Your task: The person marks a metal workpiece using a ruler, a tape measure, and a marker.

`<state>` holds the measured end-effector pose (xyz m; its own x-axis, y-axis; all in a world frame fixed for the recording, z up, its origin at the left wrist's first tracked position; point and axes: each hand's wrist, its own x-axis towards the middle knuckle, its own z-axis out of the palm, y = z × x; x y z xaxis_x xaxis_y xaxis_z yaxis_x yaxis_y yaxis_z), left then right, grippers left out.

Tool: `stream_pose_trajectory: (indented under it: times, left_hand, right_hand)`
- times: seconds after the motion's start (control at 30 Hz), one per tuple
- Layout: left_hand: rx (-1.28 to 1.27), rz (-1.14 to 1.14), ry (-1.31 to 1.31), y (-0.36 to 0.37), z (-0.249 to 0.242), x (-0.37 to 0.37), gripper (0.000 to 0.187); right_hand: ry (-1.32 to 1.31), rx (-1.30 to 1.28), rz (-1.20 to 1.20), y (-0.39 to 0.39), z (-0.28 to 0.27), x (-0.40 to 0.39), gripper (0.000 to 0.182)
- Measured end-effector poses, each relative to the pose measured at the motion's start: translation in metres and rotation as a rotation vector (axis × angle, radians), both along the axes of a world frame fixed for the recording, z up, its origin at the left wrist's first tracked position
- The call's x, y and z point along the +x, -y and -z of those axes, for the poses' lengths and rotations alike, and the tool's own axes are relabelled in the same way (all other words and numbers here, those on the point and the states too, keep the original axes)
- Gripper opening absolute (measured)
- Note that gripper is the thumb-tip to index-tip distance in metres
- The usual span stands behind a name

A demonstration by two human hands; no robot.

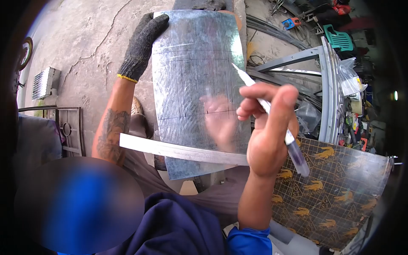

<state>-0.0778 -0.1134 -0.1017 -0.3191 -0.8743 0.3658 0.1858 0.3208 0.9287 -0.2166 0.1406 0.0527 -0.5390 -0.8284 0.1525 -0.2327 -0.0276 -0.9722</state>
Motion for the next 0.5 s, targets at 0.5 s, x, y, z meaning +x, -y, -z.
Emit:
stream_pose_trajectory:
  times: [0.5]
  left_hand:
    - [-0.08,0.02,0.062,0.008,0.0,0.003,0.045]
  right_hand:
    - [0.134,0.072,0.141,0.081,0.036,0.032,0.025]
